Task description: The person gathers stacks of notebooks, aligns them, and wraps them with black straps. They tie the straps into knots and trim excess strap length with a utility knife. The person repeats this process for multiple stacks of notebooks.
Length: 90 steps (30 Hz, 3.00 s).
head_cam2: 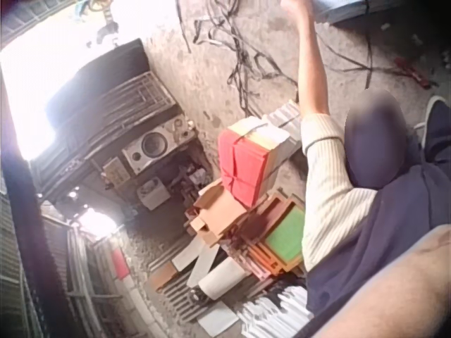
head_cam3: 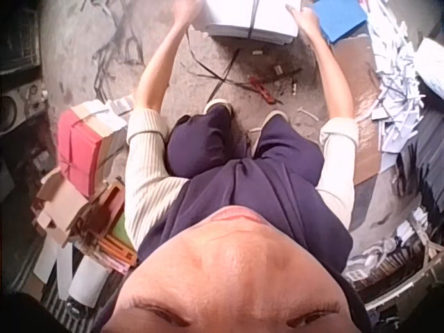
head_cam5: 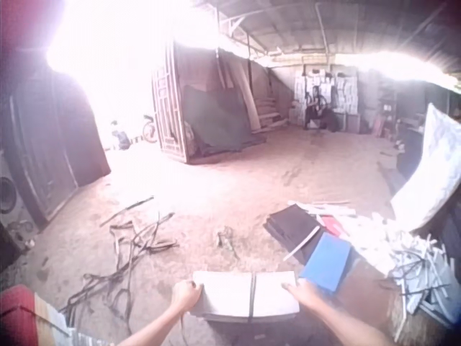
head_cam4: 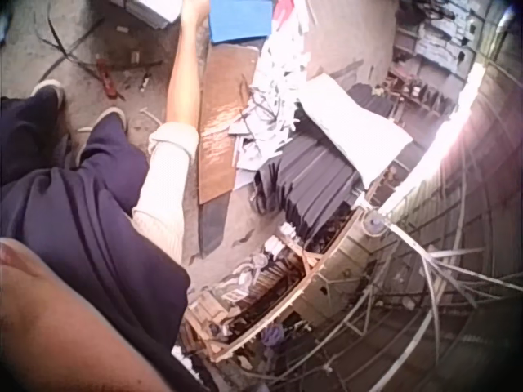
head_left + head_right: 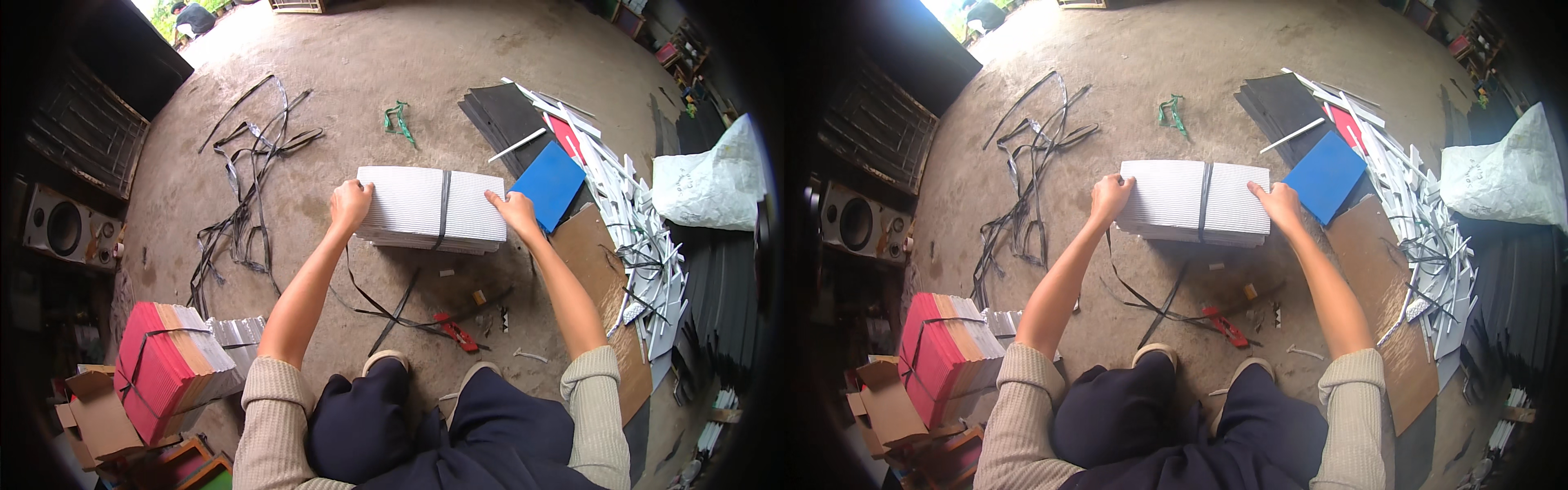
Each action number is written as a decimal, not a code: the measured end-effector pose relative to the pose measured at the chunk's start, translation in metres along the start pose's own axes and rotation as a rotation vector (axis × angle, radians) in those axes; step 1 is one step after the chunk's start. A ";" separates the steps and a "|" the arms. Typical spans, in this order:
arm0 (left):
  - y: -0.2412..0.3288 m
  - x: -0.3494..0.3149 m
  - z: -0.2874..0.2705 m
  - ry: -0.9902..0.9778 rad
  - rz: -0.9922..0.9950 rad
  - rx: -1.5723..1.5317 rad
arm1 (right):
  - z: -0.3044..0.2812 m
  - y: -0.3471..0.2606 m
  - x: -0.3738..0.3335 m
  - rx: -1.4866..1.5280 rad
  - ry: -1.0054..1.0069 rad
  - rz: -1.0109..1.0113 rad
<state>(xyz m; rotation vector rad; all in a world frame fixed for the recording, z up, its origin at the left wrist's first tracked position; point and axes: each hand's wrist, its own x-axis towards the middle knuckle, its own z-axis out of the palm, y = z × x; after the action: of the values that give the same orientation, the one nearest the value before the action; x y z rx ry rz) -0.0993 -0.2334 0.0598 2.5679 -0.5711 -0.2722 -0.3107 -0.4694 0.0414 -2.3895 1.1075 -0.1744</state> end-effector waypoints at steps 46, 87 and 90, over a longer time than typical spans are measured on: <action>0.113 -0.065 0.053 -0.003 0.197 0.170 | 0.014 -0.063 -0.002 0.619 -0.165 -0.118; 0.069 -0.022 0.021 -0.665 -0.158 -1.042 | 0.001 -0.070 0.005 0.728 -0.574 0.204; 0.073 -0.021 0.008 -0.645 -0.072 -0.956 | -0.019 -0.085 -0.002 0.323 -0.299 -0.052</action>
<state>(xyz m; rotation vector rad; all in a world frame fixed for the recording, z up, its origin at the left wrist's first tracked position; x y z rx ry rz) -0.1458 -0.2847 0.0914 1.5391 -0.4074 -1.1145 -0.2598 -0.4282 0.0994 -2.0744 0.8113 -0.0094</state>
